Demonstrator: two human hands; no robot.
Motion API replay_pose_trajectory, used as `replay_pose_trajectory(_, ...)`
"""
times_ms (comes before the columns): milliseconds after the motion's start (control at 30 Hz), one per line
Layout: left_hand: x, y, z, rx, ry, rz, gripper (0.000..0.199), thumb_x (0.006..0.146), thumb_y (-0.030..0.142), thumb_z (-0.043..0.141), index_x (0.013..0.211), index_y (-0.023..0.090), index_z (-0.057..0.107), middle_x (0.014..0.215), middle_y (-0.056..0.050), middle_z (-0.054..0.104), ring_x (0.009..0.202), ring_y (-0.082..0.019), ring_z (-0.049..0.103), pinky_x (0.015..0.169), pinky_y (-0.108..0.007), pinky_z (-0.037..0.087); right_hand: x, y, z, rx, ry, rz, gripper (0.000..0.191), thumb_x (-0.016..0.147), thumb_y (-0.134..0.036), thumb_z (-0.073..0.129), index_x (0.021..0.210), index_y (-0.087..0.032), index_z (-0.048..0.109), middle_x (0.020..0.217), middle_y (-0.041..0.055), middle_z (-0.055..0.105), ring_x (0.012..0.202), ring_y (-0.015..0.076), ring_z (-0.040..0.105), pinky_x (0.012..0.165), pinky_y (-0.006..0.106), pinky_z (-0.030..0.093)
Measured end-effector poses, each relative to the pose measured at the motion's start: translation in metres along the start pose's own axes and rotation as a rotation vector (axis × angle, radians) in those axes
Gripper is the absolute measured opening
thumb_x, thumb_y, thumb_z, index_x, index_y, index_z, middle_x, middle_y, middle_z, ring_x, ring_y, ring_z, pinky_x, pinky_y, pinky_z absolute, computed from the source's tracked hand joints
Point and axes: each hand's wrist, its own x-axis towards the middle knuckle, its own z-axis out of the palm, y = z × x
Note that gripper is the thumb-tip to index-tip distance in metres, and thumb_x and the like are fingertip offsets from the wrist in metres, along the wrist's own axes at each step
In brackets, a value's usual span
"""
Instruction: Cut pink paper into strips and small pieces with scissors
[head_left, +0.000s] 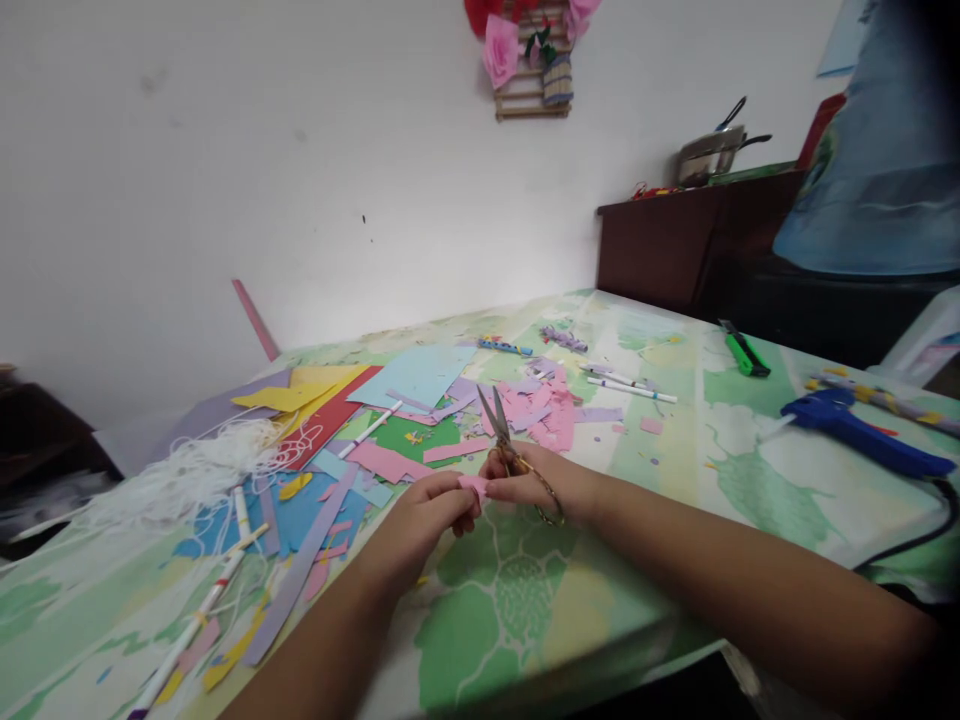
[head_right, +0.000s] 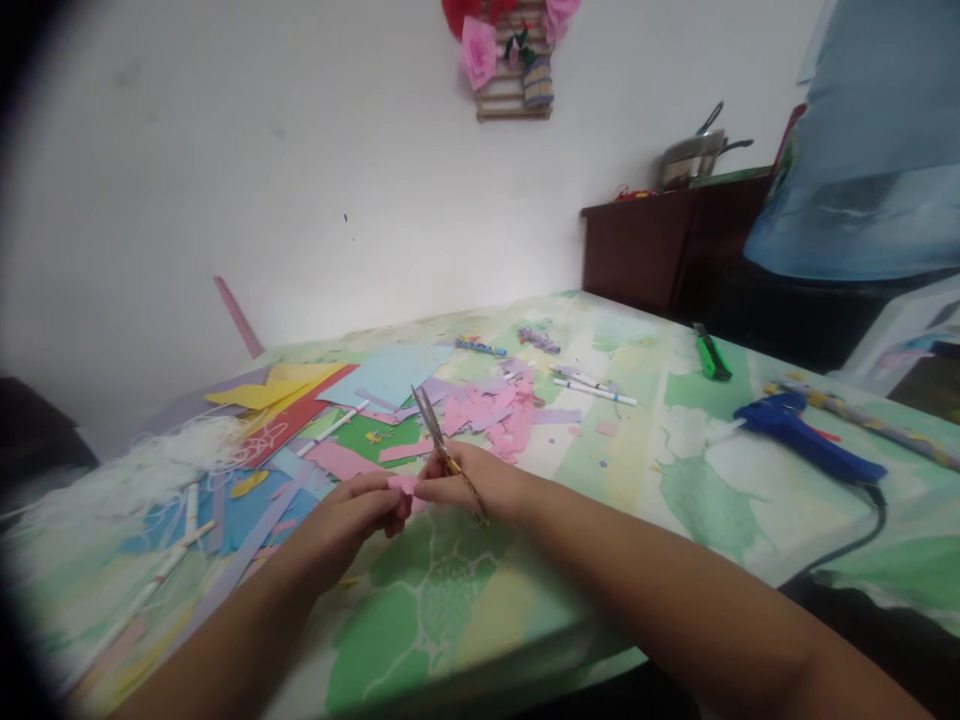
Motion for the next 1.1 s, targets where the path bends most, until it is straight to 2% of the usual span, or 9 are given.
replay_pose_trajectory(133, 0.001, -0.001, -0.001, 0.068, -0.021, -0.007, 0.018, 0.067, 0.023, 0.04, 0.053, 0.016, 0.049, 0.049, 0.002, 0.045, 0.05, -0.01, 0.042, 0.05, -0.021, 0.033, 0.003, 0.001, -0.005, -0.151, 0.046, -0.021, 0.025, 0.066, -0.04, 0.049, 0.066, -0.017, 0.039, 0.052, -0.006, 0.037, 0.046, 0.0062, 0.036, 0.042, 0.018, 0.03)
replay_pose_trajectory(200, 0.002, 0.0, -0.001, 0.158, 0.025, 0.0, 0.02, 0.069, 0.026, 0.038, 0.055, 0.016, 0.049, 0.05, 0.003, 0.045, 0.05, -0.01, 0.043, 0.05, -0.022, 0.033, 0.009, 0.001, -0.016, -0.368, 0.221, -0.039, 0.024, 0.067, -0.04, 0.047, 0.063, -0.018, 0.039, 0.052, -0.0051, 0.038, 0.047, 0.0071, 0.037, 0.045, 0.019, 0.03)
replay_pose_trajectory(300, 0.004, 0.002, -0.002, 0.43, 0.166, 0.074, 0.024, 0.07, 0.032, 0.036, 0.059, 0.017, 0.051, 0.055, 0.002, 0.048, 0.056, -0.012, 0.045, 0.053, -0.023, 0.035, 0.02, 0.005, -0.041, -0.736, 0.661, -0.003, 0.026, 0.066, -0.043, 0.046, 0.06, -0.018, 0.04, 0.058, -0.001, 0.044, 0.055, 0.0111, 0.04, 0.049, 0.022, 0.028)
replay_pose_trajectory(433, 0.008, -0.003, -0.007, 0.791, 0.237, 0.222, 0.027, 0.072, 0.033, 0.032, 0.065, 0.017, 0.053, 0.067, -0.002, 0.053, 0.067, -0.015, 0.048, 0.061, -0.027, 0.036, 0.028, 0.019, -0.072, -0.8, 0.854, 0.16, 0.041, 0.052, -0.054, 0.053, 0.067, -0.017, 0.044, 0.064, 0.0032, 0.048, 0.059, 0.0157, 0.043, 0.05, 0.024, 0.028)
replay_pose_trajectory(567, 0.012, -0.012, -0.013, 1.029, 0.251, 0.266, 0.03, 0.07, 0.032, 0.037, 0.086, 0.014, 0.054, 0.088, -0.009, 0.054, 0.087, -0.02, 0.045, 0.077, -0.033, 0.031, 0.019, 0.022, -0.084, -0.775, 0.982, 0.186, 0.046, 0.058, -0.06, 0.042, 0.075, -0.017, 0.045, 0.071, 0.0055, 0.051, 0.064, 0.0168, 0.046, 0.051, 0.024, 0.03)
replay_pose_trajectory(667, 0.011, -0.016, -0.012, 1.112, 0.17, 0.24, 0.036, 0.068, 0.035, 0.039, 0.093, 0.013, 0.053, 0.094, -0.011, 0.053, 0.089, -0.022, 0.044, 0.078, -0.034, 0.031, 0.011, 0.018, -0.087, -0.72, 1.065, 0.198, 0.048, 0.062, -0.062, 0.034, 0.074, -0.017, 0.044, 0.069, 0.005, 0.051, 0.061, 0.0161, 0.046, 0.05, 0.024, 0.031)
replay_pose_trajectory(900, -0.005, -0.01, 0.012, 1.216, -0.046, 0.384, 0.026, 0.075, 0.029, 0.032, 0.077, 0.017, 0.056, 0.076, -0.007, 0.056, 0.073, -0.018, 0.049, 0.066, -0.03, 0.035, 0.01, 0.013, -0.07, -0.702, 0.948, 0.156, 0.041, 0.066, -0.058, 0.034, 0.064, -0.018, 0.042, 0.06, 0.0015, 0.049, 0.053, 0.0131, 0.044, 0.047, 0.023, 0.029)
replay_pose_trajectory(1000, -0.01, -0.004, 0.018, 1.151, -0.167, 0.497, 0.024, 0.076, 0.024, 0.032, 0.08, 0.019, 0.055, 0.073, -0.004, 0.057, 0.071, -0.015, 0.049, 0.065, -0.026, 0.036, 0.01, 0.008, -0.051, -0.753, 0.76, 0.044, 0.034, 0.059, -0.052, 0.048, 0.061, -0.018, 0.044, 0.06, -0.0007, 0.048, 0.055, 0.0118, 0.043, 0.048, 0.022, 0.029)
replay_pose_trajectory(1100, -0.011, -0.001, 0.017, 1.12, -0.139, 0.58, 0.023, 0.076, 0.02, 0.033, 0.084, 0.019, 0.055, 0.076, -0.004, 0.057, 0.073, -0.015, 0.048, 0.067, -0.026, 0.037, 0.007, 0.002, -0.034, -0.784, 0.496, -0.13, 0.03, 0.064, -0.047, 0.047, 0.068, -0.017, 0.047, 0.062, -0.0009, 0.047, 0.057, 0.0111, 0.042, 0.05, 0.021, 0.029)
